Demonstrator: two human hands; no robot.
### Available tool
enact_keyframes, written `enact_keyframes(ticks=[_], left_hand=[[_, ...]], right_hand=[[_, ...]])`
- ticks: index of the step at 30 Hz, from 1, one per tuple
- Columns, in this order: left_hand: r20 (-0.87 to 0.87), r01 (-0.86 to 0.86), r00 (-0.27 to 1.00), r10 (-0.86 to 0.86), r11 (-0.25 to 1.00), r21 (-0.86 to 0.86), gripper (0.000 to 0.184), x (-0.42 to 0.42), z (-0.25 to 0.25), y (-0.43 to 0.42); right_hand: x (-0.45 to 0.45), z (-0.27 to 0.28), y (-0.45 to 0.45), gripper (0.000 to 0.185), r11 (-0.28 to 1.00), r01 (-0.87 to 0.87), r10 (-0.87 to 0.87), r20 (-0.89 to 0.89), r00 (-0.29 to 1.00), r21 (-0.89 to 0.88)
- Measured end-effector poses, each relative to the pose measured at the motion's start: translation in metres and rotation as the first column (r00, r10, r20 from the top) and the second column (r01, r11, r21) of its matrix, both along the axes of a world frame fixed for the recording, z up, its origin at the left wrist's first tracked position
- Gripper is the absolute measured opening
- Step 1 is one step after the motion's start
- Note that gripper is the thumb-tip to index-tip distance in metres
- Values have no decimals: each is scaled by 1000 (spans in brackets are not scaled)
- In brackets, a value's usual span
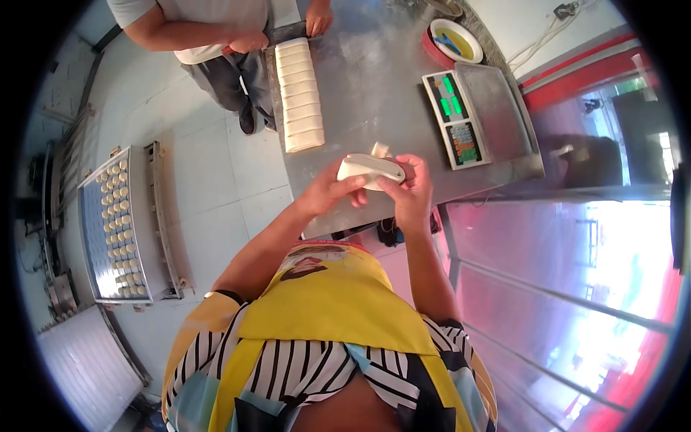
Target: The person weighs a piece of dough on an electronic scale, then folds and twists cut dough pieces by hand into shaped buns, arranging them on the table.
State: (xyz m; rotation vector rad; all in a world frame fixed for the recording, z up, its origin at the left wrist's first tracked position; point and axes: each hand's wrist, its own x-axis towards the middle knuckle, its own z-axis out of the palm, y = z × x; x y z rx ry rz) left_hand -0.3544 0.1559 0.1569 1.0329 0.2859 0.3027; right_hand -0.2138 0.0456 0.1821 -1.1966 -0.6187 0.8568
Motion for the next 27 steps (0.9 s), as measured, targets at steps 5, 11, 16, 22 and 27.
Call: enact_keyframes(ticks=[5, 11, 16, 22, 27], left_hand=[[-191, 45, 982, 12, 955, 292, 42, -49, 6, 30], [-251, 142, 965, -74, 955, 262, 39, -73, 1, 43], [-264, 95, 962, -75, 993, 67, 33, -57, 3, 26], [-406, 80, 912, -50, 995, 58, 32, -32, -17, 22], [-476, 121, 796, -374, 868, -481, 26, -15, -46, 33]], right_hand=[[-70, -10, 14, 39, 972, 122, -96, 134, 986, -202], [-116, -31, -7, 29, 945, 241, -230, 75, 970, -221], [-112, -34, -25, 26, 932, 256, -297, -137, 945, -257], [-103, -53, -34, 35, 906, 346, -394, -186, 900, -244], [-97, -46, -48, 43, 913, 376, -46, 877, 478, -157]])
